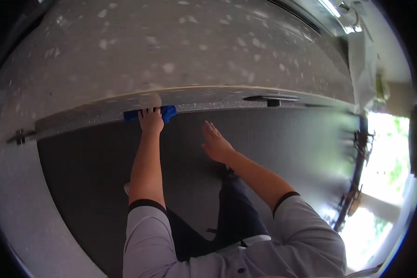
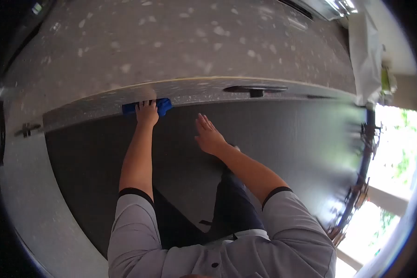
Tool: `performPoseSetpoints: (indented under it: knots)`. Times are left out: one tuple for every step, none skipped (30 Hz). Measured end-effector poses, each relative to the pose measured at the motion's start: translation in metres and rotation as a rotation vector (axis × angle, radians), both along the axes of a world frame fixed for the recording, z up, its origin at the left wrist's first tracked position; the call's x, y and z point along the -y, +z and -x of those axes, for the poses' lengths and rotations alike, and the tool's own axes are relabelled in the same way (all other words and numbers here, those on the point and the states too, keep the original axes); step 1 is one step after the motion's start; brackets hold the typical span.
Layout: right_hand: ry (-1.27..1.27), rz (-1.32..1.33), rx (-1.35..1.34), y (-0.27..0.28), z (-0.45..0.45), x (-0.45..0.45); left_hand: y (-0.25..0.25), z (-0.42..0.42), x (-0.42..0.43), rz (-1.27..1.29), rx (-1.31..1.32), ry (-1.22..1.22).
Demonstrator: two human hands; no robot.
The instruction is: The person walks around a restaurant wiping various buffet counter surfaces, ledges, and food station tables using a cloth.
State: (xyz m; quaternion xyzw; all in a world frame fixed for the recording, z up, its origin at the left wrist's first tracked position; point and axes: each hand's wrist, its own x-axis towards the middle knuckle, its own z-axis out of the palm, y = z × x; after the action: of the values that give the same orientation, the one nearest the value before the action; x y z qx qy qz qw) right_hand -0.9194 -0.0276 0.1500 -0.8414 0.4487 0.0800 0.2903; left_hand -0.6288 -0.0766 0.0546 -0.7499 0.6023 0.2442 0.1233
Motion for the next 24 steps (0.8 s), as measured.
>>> performPoseSetpoints:
  knots:
    - [0.061, -0.001, 0.009, -0.006, 0.021, 0.008, 0.005, 0.010, 0.001, -0.002, 0.009, 0.038]
    - [0.120, 0.005, 0.017, -0.008, 0.038, 0.015, 0.013, 0.018, 0.002, 0.002, 0.016, 0.074]
    - [0.171, 0.006, 0.021, -0.006, 0.053, 0.017, 0.020, 0.029, 0.000, 0.002, 0.020, 0.101]
    - [0.184, 0.000, 0.042, -0.001, 0.065, 0.019, 0.019, 0.040, 0.002, 0.005, -0.014, 0.116]
    - [0.203, -0.002, 0.062, 0.003, 0.091, 0.029, 0.013, 0.064, 0.009, 0.014, -0.049, 0.135]
    - [0.213, -0.002, 0.080, 0.011, 0.103, 0.033, 0.011, 0.081, 0.009, 0.025, -0.057, 0.147]
    - [0.216, -0.001, 0.057, 0.021, 0.115, 0.042, 0.012, 0.097, 0.008, 0.036, -0.066, 0.159]
    - [0.211, -0.013, 0.035, 0.020, 0.118, 0.058, 0.000, 0.111, 0.016, 0.032, -0.046, 0.165]
    - [0.194, -0.023, 0.011, 0.022, 0.123, 0.060, -0.002, 0.126, 0.014, 0.027, -0.028, 0.159]
    - [0.155, -0.028, 0.025, 0.020, 0.132, 0.063, -0.003, 0.139, 0.014, 0.066, -0.016, 0.173]
    - [0.110, -0.027, 0.034, 0.014, 0.133, 0.068, -0.008, 0.145, 0.016, 0.086, -0.003, 0.174]
    - [0.062, -0.028, 0.041, 0.008, 0.134, 0.072, -0.006, 0.148, 0.018, 0.104, 0.007, 0.172]
    - [0.042, -0.036, 0.035, 0.004, 0.132, 0.074, -0.006, 0.152, 0.020, 0.119, 0.013, 0.175]
    - [0.030, -0.045, 0.023, 0.002, 0.127, 0.077, -0.008, 0.153, 0.022, 0.161, 0.000, 0.176]
    - [0.017, -0.064, 0.012, -0.003, 0.126, 0.074, -0.009, 0.155, 0.019, 0.192, -0.013, 0.177]
    - [0.027, -0.053, 0.037, -0.013, 0.122, 0.072, -0.008, 0.153, 0.015, 0.227, -0.018, 0.174]
    - [0.036, -0.033, 0.068, -0.025, 0.115, 0.074, -0.006, 0.149, 0.012, 0.223, -0.038, 0.157]
    - [0.044, -0.007, 0.103, -0.034, 0.106, 0.078, -0.002, 0.145, 0.013, 0.226, -0.055, 0.137]
    - [0.069, 0.019, 0.138, -0.043, 0.093, 0.081, -0.004, 0.142, 0.012, 0.230, -0.072, 0.122]
    - [0.100, 0.049, 0.172, -0.055, 0.078, 0.084, -0.011, 0.138, 0.012, 0.287, -0.091, 0.110]
    - [0.130, 0.076, 0.209, -0.067, 0.061, 0.086, -0.014, 0.134, 0.012, 0.304, -0.094, 0.096]
    - [0.174, 0.125, 0.255, -0.076, 0.038, 0.091, -0.015, 0.127, 0.015, 0.323, -0.094, 0.083]
    - [0.216, 0.173, 0.303, -0.083, 0.017, 0.096, -0.017, 0.123, 0.018, 0.341, -0.092, 0.069]
    - [0.258, 0.219, 0.354, -0.091, -0.002, 0.100, -0.025, 0.120, 0.020, 0.421, -0.037, 0.056]
